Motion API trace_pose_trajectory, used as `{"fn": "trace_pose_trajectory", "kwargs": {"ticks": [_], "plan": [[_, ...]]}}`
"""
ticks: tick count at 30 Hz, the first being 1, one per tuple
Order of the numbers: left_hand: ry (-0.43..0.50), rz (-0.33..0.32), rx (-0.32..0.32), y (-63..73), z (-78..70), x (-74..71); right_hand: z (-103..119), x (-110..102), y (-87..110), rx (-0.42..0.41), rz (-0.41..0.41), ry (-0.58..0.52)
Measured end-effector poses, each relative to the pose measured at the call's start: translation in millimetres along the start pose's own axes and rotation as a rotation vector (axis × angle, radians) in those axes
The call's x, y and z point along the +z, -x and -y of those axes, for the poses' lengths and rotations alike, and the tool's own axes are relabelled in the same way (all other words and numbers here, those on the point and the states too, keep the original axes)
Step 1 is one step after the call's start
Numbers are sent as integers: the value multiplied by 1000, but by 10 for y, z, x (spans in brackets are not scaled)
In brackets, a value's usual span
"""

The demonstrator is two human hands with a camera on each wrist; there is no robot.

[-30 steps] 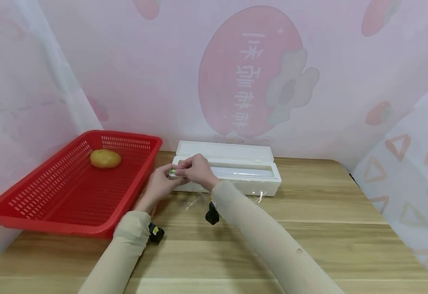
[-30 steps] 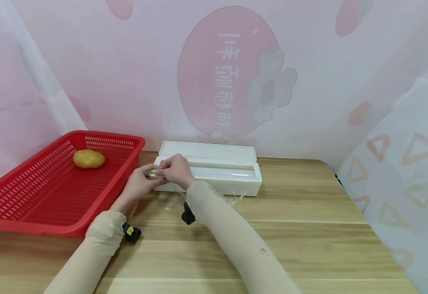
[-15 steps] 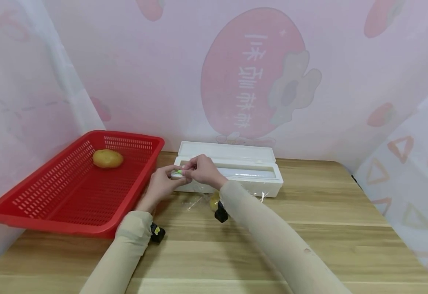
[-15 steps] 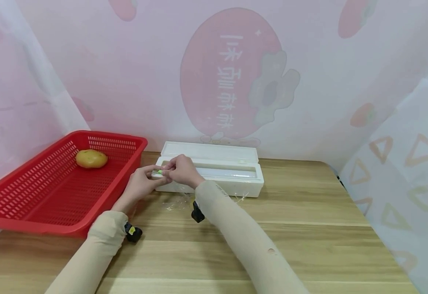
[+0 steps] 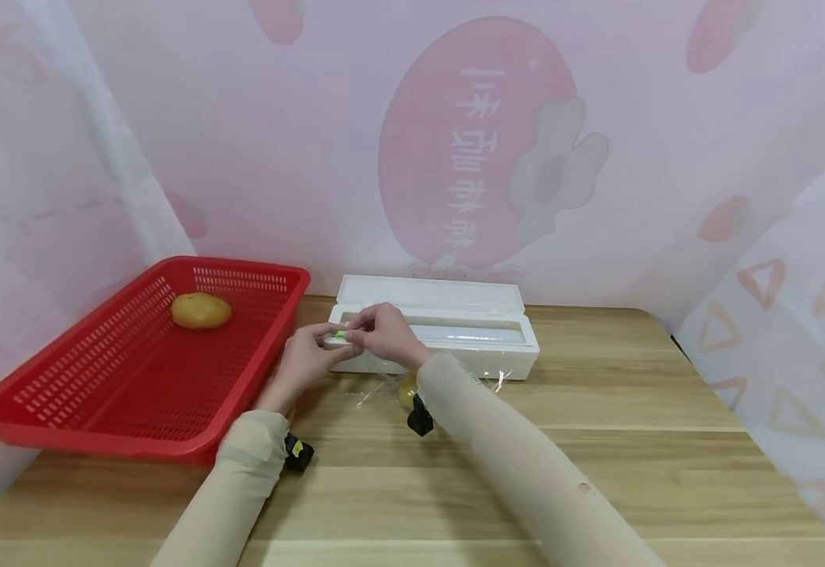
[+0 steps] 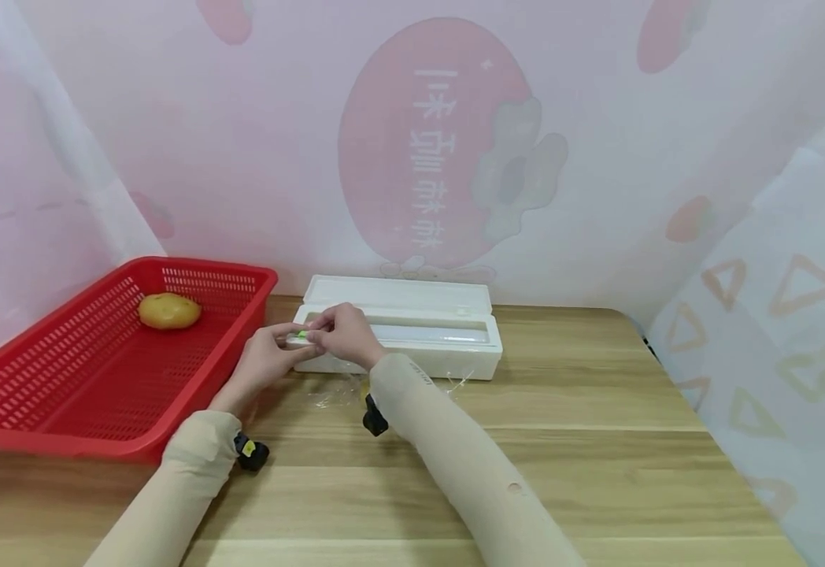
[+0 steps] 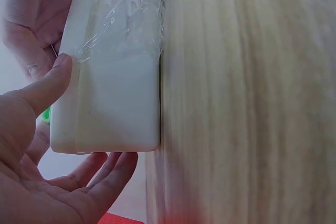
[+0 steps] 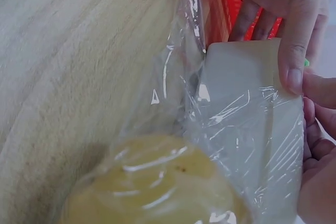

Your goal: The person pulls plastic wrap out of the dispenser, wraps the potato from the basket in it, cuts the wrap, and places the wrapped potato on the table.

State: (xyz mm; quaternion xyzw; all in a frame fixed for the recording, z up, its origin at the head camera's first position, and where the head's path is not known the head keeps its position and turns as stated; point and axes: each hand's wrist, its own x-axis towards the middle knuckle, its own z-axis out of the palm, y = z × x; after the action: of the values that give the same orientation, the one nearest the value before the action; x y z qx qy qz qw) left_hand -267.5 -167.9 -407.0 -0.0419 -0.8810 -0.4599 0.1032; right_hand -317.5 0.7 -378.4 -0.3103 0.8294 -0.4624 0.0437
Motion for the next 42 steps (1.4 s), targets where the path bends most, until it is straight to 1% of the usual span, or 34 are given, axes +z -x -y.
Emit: {"fn": "trace_pose_trajectory", "kwargs": {"ticks": [6, 12, 16, 24, 29, 37, 42], "plan": [[-29, 5, 16, -22, -3, 53, -33, -39, 30, -11, 0, 73], [-58, -3, 13, -17, -18, 51, -31, -77, 49, -29, 2, 88], [-74, -1, 17, -13, -31, 38, -31, -109, 57, -17, 20, 97], [-79, -2, 68, -27, -33, 29, -34, -170, 51, -11, 35, 117], [-86, 2, 55, -29, -51, 15, -37, -191, 65, -3, 51, 108], [-92, 16, 52, -6, -56, -17, -60, -178, 66, -32, 64, 129], [-109, 1, 50, -6, -49, -22, -76, -175, 76, -47, 70, 153]]}}
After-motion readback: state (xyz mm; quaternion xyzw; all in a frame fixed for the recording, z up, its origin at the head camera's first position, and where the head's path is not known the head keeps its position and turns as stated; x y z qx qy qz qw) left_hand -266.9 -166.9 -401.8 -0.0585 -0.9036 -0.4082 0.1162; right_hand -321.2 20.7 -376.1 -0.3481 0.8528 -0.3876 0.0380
